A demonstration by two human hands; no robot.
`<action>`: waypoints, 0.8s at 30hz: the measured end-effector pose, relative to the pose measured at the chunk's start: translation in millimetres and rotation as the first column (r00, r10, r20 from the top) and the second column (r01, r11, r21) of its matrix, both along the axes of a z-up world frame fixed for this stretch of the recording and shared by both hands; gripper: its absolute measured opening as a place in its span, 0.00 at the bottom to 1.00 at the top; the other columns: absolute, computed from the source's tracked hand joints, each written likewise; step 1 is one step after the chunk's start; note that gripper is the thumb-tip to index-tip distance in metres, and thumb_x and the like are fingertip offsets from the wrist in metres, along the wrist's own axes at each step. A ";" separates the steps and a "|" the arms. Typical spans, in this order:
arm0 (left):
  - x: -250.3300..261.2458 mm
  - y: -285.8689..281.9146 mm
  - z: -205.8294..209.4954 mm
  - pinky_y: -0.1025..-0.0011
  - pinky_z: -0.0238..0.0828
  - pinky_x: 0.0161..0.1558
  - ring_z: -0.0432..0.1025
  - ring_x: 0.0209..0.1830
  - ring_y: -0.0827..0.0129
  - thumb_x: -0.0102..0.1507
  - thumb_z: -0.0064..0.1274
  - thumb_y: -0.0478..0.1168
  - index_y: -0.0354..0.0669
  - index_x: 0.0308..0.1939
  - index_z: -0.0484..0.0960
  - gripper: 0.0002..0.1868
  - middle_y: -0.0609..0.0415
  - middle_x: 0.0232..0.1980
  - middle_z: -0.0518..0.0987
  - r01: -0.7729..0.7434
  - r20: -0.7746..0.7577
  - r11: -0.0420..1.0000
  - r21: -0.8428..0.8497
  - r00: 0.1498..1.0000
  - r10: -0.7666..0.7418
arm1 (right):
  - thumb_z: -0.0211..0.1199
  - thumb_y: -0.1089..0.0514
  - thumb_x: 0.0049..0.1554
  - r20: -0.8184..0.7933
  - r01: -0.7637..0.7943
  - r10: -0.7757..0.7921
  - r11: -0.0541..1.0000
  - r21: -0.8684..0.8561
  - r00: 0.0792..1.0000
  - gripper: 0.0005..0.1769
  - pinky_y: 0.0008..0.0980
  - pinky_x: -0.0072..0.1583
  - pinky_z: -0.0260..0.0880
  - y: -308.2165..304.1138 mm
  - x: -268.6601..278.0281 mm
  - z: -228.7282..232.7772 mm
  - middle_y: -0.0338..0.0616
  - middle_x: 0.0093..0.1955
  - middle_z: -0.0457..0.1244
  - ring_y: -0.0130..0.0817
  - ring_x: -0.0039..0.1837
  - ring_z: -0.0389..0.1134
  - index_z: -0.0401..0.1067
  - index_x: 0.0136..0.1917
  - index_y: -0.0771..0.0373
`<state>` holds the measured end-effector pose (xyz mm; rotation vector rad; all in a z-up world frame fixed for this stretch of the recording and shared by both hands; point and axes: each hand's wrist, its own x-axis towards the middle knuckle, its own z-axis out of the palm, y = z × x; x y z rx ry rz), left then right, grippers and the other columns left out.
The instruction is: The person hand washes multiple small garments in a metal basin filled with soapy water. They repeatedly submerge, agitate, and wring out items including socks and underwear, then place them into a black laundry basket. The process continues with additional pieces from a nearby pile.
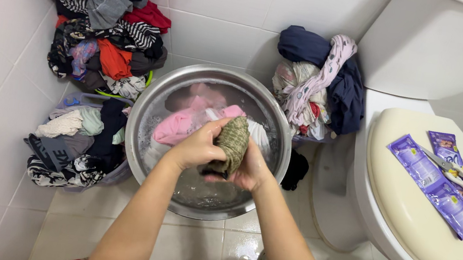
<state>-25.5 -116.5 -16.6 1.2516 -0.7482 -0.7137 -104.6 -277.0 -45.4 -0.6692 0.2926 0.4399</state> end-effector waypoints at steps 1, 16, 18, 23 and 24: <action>-0.8 1.2 1.4 0.73 0.72 0.58 0.74 0.55 0.70 0.50 0.54 0.25 0.33 0.73 0.66 0.43 0.52 0.57 0.78 0.010 -0.046 0.999 -0.047 0.999 -0.012 | 0.44 0.28 0.61 0.036 0.036 -0.038 0.998 0.050 0.999 0.38 0.67 0.54 0.73 0.7 -0.5 4.7 0.53 0.60 0.68 0.56 0.59 0.70 0.69 0.66 0.57; -40.7 5.4 -63.7 0.49 0.65 0.67 0.71 0.64 0.52 0.66 0.50 0.56 0.39 0.63 0.74 0.30 0.46 0.64 0.77 -0.697 -0.862 0.627 -0.348 0.500 0.078 | 0.62 0.54 0.55 -0.010 0.556 -0.556 0.831 0.017 0.831 0.08 0.51 0.59 0.73 27.1 18.5 15.7 0.47 0.48 0.68 0.46 0.52 0.70 0.72 0.47 0.58; -42.9 3.5 -66.3 0.49 0.65 0.67 0.72 0.63 0.51 0.68 0.49 0.54 0.38 0.62 0.75 0.27 0.45 0.63 0.77 -0.743 -0.888 0.583 -0.330 0.454 0.076 | 0.60 0.59 0.53 0.103 0.626 -0.619 0.778 -0.053 0.778 0.09 0.44 0.55 0.72 33.8 17.2 12.8 0.42 0.45 0.67 0.39 0.49 0.70 0.72 0.48 0.57; -41.3 -3.4 -54.3 0.51 0.70 0.64 0.75 0.59 0.51 0.66 0.46 0.54 0.36 0.59 0.77 0.27 0.42 0.59 0.80 -0.765 -0.929 0.570 -0.299 0.371 0.011 | 0.64 0.65 0.55 0.342 0.682 -0.614 0.720 -0.126 0.711 0.07 0.31 0.49 0.70 44.5 14.6 23.8 0.37 0.43 0.66 0.29 0.45 0.68 0.71 0.48 0.60; -38.3 -5.9 -50.2 0.51 0.71 0.62 0.76 0.57 0.51 0.65 0.45 0.55 0.37 0.58 0.78 0.28 0.43 0.57 0.81 -0.763 -0.941 0.590 -0.264 0.338 0.016 | 0.65 0.65 0.55 0.369 0.686 -0.605 0.713 -0.144 0.706 0.07 0.29 0.49 0.70 46.4 14.1 28.2 0.37 0.43 0.67 0.27 0.45 0.68 0.71 0.47 0.61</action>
